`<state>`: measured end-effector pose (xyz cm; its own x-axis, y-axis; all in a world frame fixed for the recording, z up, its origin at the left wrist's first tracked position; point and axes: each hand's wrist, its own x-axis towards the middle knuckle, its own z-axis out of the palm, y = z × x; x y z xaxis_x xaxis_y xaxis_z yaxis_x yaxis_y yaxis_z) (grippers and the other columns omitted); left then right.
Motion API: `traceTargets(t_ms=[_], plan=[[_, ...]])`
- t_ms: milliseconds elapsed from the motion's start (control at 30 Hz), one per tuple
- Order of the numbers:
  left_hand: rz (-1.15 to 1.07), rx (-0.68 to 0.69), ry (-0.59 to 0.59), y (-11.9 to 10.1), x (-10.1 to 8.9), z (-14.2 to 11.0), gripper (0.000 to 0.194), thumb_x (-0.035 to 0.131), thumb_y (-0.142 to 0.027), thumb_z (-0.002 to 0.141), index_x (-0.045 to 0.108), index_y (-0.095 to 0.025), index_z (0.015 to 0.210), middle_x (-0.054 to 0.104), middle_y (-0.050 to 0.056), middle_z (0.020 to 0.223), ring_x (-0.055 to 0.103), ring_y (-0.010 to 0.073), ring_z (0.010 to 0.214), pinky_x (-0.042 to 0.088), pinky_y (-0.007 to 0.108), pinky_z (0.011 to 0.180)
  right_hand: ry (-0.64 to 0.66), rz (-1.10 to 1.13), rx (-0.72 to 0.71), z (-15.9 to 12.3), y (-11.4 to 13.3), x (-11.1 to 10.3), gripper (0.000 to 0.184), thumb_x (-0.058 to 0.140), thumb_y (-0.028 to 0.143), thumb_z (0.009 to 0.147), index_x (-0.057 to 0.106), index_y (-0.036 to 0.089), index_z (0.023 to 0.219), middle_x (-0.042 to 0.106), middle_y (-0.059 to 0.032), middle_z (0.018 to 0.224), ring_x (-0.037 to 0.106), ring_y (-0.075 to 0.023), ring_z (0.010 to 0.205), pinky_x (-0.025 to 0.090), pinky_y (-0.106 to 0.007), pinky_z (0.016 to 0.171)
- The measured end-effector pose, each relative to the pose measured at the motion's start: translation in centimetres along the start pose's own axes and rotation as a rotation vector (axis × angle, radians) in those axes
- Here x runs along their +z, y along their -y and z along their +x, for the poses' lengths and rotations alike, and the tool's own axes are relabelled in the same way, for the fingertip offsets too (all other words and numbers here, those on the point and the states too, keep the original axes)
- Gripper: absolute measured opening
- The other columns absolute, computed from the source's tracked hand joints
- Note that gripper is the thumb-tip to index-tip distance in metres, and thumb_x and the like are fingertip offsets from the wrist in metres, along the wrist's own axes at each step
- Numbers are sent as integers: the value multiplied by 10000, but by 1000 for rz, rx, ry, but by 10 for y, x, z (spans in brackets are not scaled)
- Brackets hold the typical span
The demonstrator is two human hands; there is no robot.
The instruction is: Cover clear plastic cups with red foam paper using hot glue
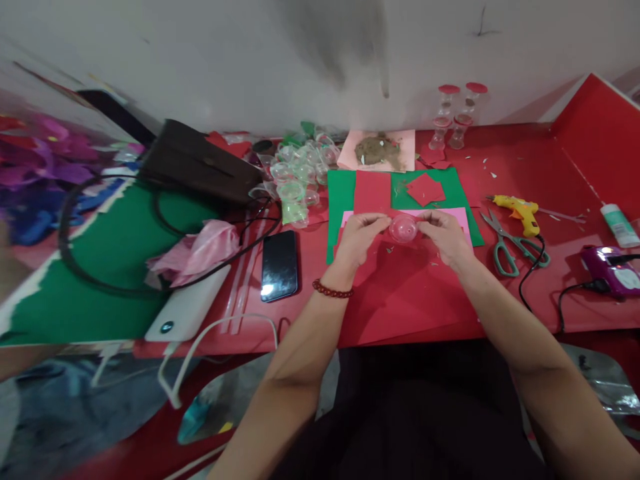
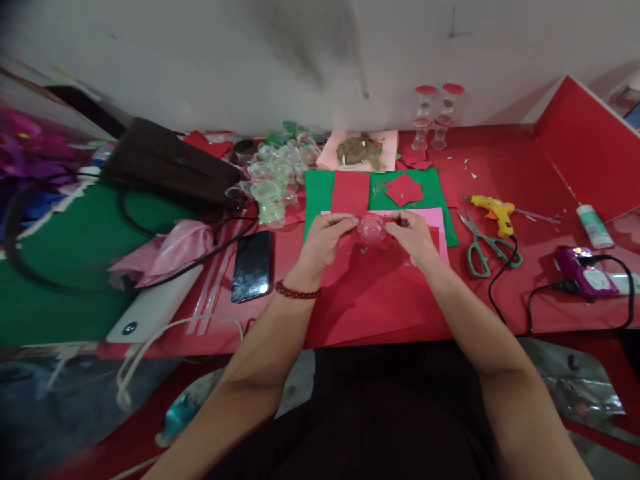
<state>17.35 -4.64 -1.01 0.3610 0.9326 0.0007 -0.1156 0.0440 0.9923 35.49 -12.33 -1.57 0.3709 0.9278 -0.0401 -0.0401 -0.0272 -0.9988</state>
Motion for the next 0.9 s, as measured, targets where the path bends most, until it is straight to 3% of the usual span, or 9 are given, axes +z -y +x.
traceTargets(t_ms=[167,367,633,900], plan=[[56,-10,16,2,2,0,141,806,-228,698,712,-210,595,603,-25,632,493,115,630,399,261,625,-30,-21,-5,1,0,1,155,751,344,657,679,252,759,628,33,735,545,-151,712,464,-321,685],[31,18,-78,5,6,1,239,752,-141,691,574,-202,544,486,-47,589,439,97,589,358,251,586,37,-31,56,0,0,2,220,765,331,677,561,260,636,550,42,640,499,-138,643,427,-305,606],[-101,-133,-60,8,10,0,228,790,-114,669,586,-216,672,548,-64,639,527,102,595,461,252,624,19,-12,113,1,0,4,213,781,268,757,584,252,676,583,27,702,576,-159,680,527,-354,697],[-165,-148,-95,9,13,0,217,784,-134,637,597,-225,699,594,-67,628,577,103,583,493,244,607,53,91,163,0,-1,7,200,835,318,718,651,248,752,688,-1,757,649,-163,688,595,-364,733]])
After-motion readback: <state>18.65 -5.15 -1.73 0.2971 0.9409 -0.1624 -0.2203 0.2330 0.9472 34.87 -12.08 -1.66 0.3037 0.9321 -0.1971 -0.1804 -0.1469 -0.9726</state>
